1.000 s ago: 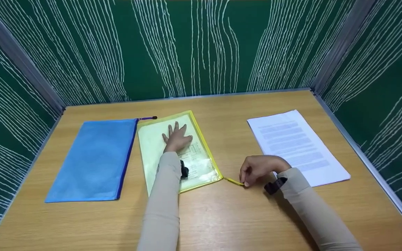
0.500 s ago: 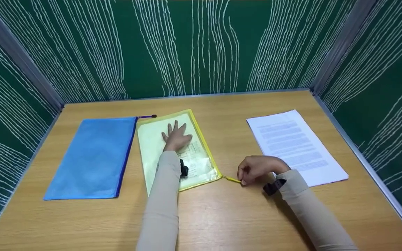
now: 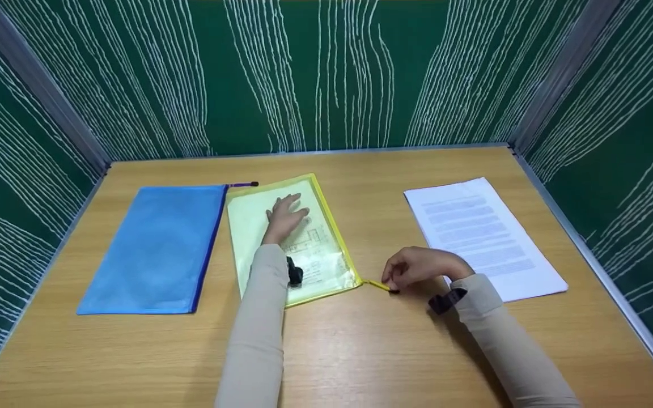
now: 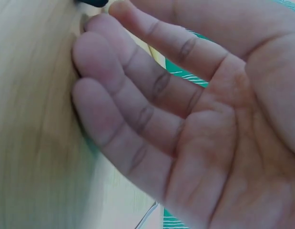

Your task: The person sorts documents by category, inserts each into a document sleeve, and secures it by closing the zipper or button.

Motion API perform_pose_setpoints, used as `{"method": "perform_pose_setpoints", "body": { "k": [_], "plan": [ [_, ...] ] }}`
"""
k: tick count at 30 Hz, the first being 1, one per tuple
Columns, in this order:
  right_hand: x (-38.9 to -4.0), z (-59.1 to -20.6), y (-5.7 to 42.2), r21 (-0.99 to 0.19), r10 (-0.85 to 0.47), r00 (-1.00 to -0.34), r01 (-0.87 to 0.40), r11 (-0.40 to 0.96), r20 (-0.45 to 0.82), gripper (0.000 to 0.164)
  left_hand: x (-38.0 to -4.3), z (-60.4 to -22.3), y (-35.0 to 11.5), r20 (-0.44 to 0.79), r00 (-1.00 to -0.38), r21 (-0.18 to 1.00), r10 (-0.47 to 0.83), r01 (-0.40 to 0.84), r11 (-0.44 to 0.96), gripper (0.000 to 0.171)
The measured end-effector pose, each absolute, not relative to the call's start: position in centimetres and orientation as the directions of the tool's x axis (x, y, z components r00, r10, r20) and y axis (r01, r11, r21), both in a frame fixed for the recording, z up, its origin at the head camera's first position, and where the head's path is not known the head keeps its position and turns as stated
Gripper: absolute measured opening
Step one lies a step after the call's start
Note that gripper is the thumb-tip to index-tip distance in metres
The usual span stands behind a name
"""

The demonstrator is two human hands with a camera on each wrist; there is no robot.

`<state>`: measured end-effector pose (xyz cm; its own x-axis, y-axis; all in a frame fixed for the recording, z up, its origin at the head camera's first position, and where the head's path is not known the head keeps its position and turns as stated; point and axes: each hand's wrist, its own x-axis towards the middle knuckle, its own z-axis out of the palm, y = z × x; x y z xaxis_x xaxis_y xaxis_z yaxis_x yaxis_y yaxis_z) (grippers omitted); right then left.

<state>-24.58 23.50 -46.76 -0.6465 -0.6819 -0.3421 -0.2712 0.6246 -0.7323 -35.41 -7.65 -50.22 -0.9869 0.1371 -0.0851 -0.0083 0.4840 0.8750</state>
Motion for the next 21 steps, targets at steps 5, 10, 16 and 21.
{"method": "perform_pose_setpoints", "body": {
  "k": [5,10,16,21],
  "plan": [
    [-24.9,-46.6,23.1,-0.729,-0.667,-0.660,-0.259,0.634,-0.346,0.017,-35.5,-50.3,-8.1,-0.072,-0.995,0.940,0.072,-0.044,0.338,0.055],
    [-25.6,-46.8,22.9,-0.752,-0.632,-0.713,-0.227,0.619,-0.305,0.020,-35.5,-50.1,-8.6,-0.037,-0.999,0.956,0.010,-0.032,0.292,0.051],
    [-26.8,-47.3,22.6,-0.827,-0.503,-0.816,-0.056,0.559,-0.285,0.031,-34.8,-49.6,-9.9,0.005,-0.996,0.960,-0.094,-0.022,0.280,0.045],
    [-27.9,-47.8,22.2,-0.861,-0.381,-0.869,0.092,0.501,-0.314,0.038,-34.2,-49.2,-11.5,-0.006,-0.987,0.958,-0.163,-0.053,0.283,0.044]
  ]
}}
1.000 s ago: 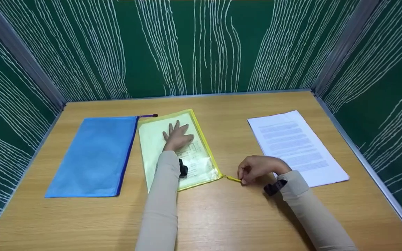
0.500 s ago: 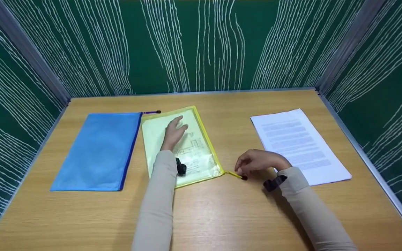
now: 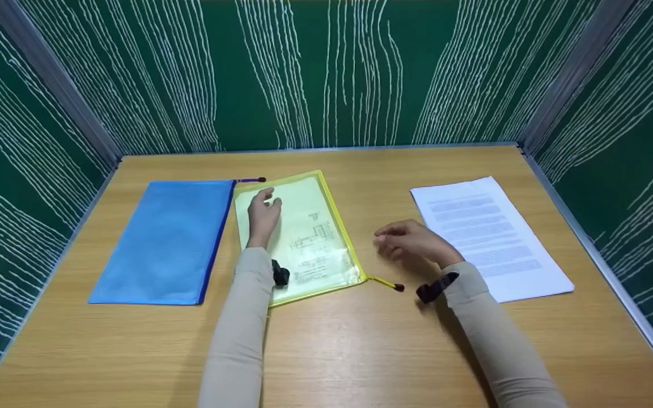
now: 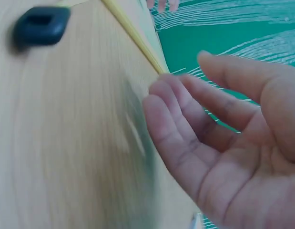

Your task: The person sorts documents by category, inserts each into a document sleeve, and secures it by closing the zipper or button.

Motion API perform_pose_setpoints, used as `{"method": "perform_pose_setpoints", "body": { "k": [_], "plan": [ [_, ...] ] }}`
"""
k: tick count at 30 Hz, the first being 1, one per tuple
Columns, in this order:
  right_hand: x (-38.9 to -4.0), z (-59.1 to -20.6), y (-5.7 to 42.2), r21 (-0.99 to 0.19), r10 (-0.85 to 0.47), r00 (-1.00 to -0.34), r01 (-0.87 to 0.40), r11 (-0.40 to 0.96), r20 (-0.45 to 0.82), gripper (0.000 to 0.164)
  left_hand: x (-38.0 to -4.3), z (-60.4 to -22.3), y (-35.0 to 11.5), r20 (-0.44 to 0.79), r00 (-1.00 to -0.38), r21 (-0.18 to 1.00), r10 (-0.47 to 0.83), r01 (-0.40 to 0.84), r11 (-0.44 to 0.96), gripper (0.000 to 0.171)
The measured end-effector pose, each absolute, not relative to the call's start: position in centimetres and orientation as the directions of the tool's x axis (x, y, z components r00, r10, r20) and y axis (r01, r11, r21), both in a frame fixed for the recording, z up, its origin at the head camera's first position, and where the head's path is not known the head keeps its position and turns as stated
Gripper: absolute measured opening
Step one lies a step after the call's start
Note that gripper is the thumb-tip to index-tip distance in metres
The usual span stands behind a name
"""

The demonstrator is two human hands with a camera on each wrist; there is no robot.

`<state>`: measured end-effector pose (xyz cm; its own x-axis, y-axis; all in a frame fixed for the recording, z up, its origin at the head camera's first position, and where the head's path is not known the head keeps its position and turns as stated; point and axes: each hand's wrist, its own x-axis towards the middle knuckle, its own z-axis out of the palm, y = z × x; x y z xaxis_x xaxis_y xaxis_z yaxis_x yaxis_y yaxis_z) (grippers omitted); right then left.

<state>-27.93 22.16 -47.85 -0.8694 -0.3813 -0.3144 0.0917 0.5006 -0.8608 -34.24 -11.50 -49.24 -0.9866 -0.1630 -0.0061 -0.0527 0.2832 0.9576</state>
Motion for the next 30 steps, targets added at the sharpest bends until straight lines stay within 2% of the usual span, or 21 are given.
{"method": "perform_pose_setpoints", "body": {
  "k": [5,10,17,23,30],
  "plan": [
    [-28.9,-48.3,21.7,-0.888,-0.318,-0.878,0.217,0.406,-0.359,0.045,-33.7,-49.0,-12.9,0.000,-0.958,0.913,-0.286,-0.117,0.391,0.042],
    [-29.4,-48.5,20.9,-0.894,-0.298,-0.875,0.267,0.360,-0.382,0.047,-33.1,-48.9,-14.1,-0.017,-0.933,0.844,-0.360,-0.206,0.495,0.042],
    [-29.7,-48.3,19.6,-0.898,-0.320,-0.856,0.308,0.315,-0.406,0.043,-32.5,-48.8,-15.9,-0.112,-0.934,0.845,-0.340,-0.270,0.462,0.048],
    [-29.5,-48.2,18.3,-0.909,-0.365,-0.845,0.293,0.295,-0.391,0.045,-32.3,-48.8,-16.7,-0.193,-0.929,0.841,-0.314,-0.322,0.436,0.055],
    [-29.2,-48.7,16.8,-0.923,-0.388,-0.843,0.295,0.249,-0.374,0.048,-32.3,-48.5,-17.2,-0.264,-0.928,0.812,-0.263,-0.361,0.459,0.065]
  ]
}}
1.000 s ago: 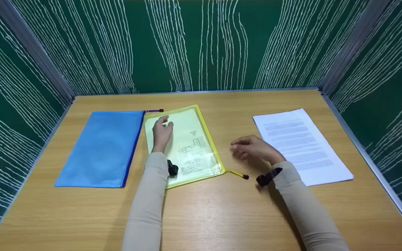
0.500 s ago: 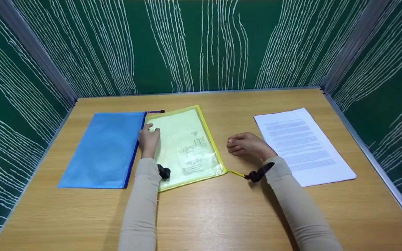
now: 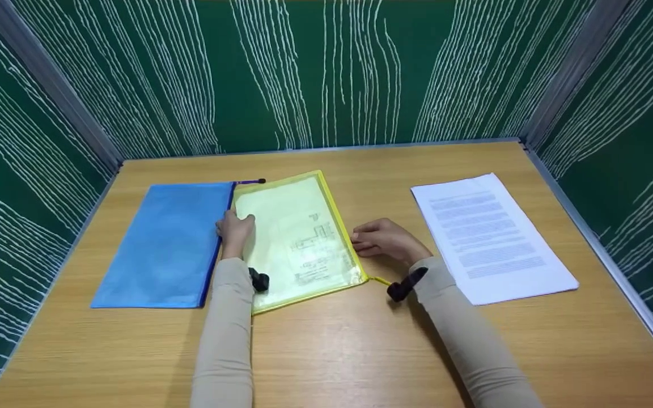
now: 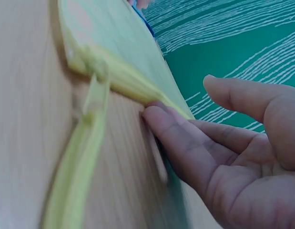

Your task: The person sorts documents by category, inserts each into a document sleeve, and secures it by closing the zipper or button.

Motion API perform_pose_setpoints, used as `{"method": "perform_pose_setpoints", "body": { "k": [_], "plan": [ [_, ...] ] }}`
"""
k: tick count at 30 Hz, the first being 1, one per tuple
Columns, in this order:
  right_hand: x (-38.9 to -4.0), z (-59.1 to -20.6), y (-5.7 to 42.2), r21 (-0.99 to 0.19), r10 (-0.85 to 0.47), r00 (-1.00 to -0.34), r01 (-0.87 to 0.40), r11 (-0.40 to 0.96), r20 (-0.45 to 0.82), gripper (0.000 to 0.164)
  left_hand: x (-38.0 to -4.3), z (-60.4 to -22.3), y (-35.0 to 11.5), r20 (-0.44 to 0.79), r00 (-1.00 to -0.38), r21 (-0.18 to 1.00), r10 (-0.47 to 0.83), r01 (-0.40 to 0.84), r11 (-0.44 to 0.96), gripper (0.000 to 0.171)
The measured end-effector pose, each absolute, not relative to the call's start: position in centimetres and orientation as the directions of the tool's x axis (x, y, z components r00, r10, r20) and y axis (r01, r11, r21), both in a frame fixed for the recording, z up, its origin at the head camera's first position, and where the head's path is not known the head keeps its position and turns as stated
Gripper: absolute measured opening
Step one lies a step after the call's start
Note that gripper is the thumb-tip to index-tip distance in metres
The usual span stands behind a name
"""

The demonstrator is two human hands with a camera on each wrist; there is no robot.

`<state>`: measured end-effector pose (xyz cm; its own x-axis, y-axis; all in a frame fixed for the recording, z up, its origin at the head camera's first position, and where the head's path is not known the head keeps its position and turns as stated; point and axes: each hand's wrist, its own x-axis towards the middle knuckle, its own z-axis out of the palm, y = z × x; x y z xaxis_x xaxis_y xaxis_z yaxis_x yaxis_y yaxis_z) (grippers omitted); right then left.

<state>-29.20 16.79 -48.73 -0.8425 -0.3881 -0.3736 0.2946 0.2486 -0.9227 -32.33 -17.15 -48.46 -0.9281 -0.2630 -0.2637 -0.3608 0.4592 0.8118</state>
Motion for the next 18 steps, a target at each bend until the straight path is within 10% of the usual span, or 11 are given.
{"method": "perform_pose_setpoints", "body": {
  "k": [18],
  "plan": [
    [-28.7,-49.2,14.9,-0.922,-0.304,-0.871,0.348,0.170,-0.385,0.063,-32.5,-48.1,-17.4,-0.290,-0.930,0.747,-0.228,-0.369,0.553,0.057]
  ]
}}
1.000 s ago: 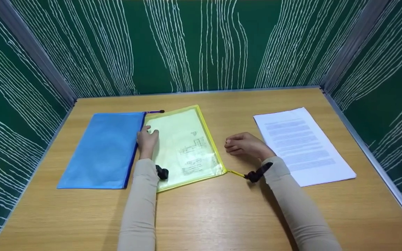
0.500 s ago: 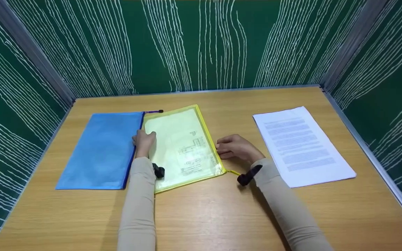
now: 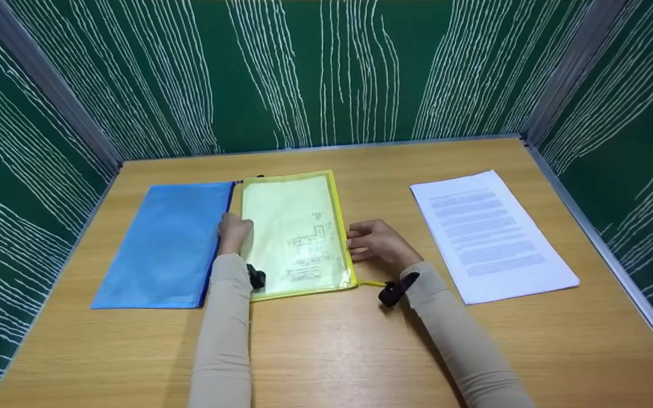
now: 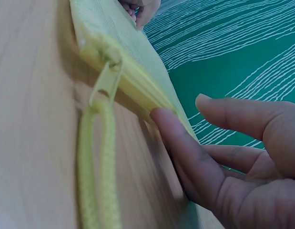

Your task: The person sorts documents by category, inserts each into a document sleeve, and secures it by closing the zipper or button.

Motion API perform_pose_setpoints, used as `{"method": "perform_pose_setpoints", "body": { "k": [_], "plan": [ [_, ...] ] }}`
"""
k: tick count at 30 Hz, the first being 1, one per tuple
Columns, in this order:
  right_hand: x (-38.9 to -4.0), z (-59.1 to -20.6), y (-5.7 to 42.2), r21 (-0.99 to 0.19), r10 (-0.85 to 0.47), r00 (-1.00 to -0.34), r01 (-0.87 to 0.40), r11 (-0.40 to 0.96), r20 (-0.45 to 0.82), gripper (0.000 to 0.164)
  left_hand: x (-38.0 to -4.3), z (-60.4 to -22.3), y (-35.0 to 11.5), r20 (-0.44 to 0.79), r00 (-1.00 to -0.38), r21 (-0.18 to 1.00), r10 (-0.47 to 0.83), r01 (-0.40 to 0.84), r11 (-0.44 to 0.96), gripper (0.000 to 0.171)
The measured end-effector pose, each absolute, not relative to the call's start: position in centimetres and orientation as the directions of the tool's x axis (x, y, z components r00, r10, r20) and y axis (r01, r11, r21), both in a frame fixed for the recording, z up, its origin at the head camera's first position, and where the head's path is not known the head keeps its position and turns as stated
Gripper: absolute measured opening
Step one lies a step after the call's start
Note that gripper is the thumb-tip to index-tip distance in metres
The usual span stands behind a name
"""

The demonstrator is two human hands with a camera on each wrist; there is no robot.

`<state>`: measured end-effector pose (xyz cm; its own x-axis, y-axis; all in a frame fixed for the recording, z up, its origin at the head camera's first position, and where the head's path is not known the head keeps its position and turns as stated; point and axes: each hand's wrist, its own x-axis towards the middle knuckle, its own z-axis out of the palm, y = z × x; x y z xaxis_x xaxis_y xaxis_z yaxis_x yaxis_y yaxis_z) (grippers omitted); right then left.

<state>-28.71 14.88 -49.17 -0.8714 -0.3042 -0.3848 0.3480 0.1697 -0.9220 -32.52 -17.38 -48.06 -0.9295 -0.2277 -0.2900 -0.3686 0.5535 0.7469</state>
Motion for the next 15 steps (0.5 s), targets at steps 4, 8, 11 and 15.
{"method": "perform_pose_setpoints", "body": {
  "k": [4,8,11,15],
  "plan": [
    [-28.68,-49.15,14.87,-0.922,-0.300,-0.873,0.351,0.161,-0.385,0.063,-32.22,-48.32,-17.09,-0.203,-0.958,0.770,-0.205,-0.285,0.571,0.013],
    [-28.63,-49.27,14.95,-0.923,-0.307,-0.873,0.334,0.190,-0.379,0.062,-32.01,-48.46,-16.88,-0.170,-0.972,0.787,-0.164,-0.234,0.571,0.034],
    [-28.57,-49.45,14.98,-0.922,-0.305,-0.874,0.323,0.213,-0.377,0.063,-31.88,-48.43,-16.78,-0.177,-0.973,0.782,-0.145,-0.228,0.580,0.034],
    [-28.46,-49.61,15.11,-0.916,-0.295,-0.875,0.320,0.242,-0.384,0.065,-31.69,-48.28,-16.53,-0.183,-0.976,0.746,-0.117,-0.215,0.631,0.017]
  ]
}}
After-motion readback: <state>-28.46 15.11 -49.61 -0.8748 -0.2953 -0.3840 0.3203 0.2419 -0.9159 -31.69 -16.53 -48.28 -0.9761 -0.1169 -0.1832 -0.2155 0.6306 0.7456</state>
